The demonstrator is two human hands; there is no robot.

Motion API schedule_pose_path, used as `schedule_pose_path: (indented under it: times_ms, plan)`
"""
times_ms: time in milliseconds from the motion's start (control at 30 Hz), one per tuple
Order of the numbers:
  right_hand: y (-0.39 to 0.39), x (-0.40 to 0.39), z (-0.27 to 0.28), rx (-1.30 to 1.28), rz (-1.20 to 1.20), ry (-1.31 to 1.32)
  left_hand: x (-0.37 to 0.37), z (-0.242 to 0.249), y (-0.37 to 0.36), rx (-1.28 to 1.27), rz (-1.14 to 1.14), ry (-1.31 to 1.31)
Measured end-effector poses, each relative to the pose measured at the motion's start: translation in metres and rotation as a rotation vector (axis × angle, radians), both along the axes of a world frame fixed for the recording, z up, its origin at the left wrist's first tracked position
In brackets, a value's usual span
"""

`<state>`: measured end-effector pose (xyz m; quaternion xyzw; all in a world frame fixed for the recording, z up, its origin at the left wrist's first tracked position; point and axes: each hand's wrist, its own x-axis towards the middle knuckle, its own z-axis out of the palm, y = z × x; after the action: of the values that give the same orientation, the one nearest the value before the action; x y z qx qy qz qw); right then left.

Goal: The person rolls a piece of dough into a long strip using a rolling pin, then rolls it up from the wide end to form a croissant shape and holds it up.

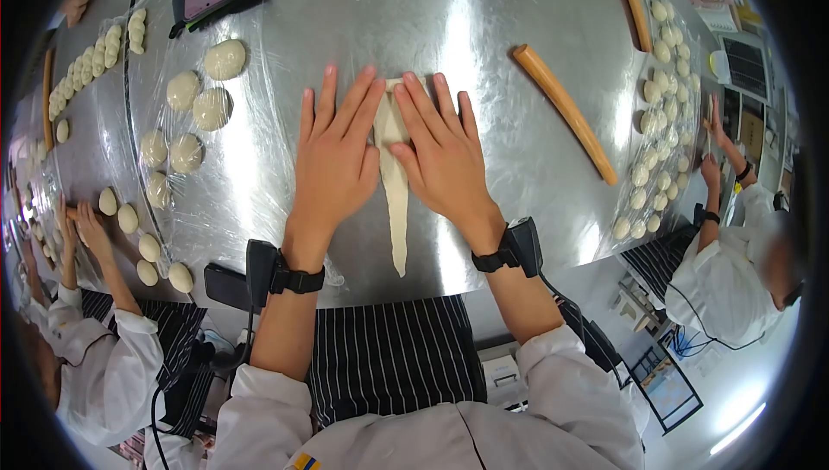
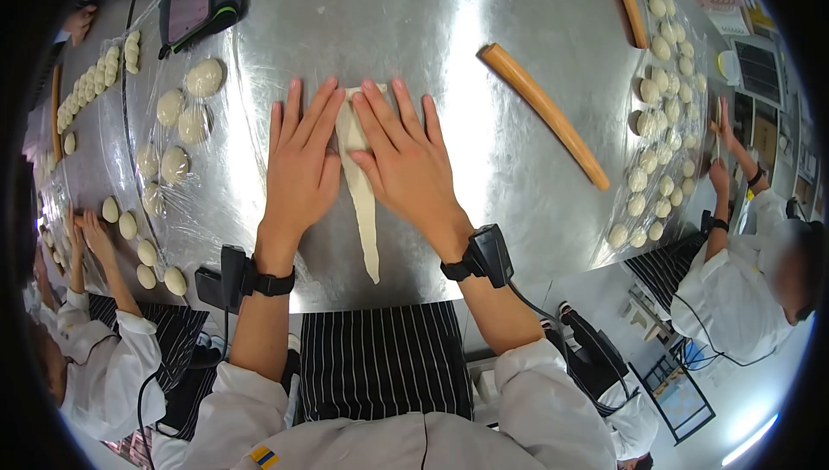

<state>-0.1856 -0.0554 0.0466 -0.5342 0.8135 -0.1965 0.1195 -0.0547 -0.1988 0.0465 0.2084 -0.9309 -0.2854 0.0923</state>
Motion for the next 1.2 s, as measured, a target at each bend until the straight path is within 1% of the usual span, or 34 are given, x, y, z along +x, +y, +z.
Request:
schedule_pose_path:
  times_ms: [100, 167, 267, 333, 567, 667, 767, 833, 933, 1033, 1200]
  plan:
    - [-0.006, 0.0, 0.001, -0.055, -0.044, -0.031, -0.001, 0.003, 0.006, -0.03, 0.028, -0.028]
    - [-0.014, -0.002, 0.005, -0.03, -0.044, 0.0, -0.007, 0.006, 0.009, -0.066, 0.047, -0.037]
    - [-0.02, -0.002, 0.002, 0.012, -0.033, 0.051, -0.011, 0.006, 0.011, -0.041, 0.046, -0.023]
    - [-0.018, -0.003, 0.001, 0.031, -0.02, 0.08, -0.01, 0.002, 0.011, 0.031, 0.027, -0.015]
    - [0.008, 0.007, 0.002, 0.025, -0.021, -0.009, 0.013, 0.005, 0.023, 0.01, 0.008, -0.061]
    - [0.009, 0.007, 0.002, -0.001, -0.023, -0.019, 0.014, 0.007, 0.026, 0.065, 0.005, -0.062]
    - [0.002, 0.006, 0.007, -0.036, -0.036, -0.039, 0.01, 0.007, 0.029, 0.079, 0.056, -0.021]
    - [-0.004, 0.005, 0.006, -0.047, -0.04, -0.049, 0.002, 0.008, 0.028, 0.042, 0.084, -0.059]
    - [-0.006, 0.005, 0.004, -0.019, -0.031, 0.014, 0.0, 0.0, 0.034, -0.021, 0.088, -0.073]
    - [0.002, 0.005, 0.002, 0.012, -0.01, -0.021, 0.005, -0.001, 0.033, -0.015, 0.102, -0.07]
    - [0.021, 0.015, 0.001, -0.017, -0.014, -0.085, 0.013, 0.002, 0.035, 0.006, 0.088, -0.089]
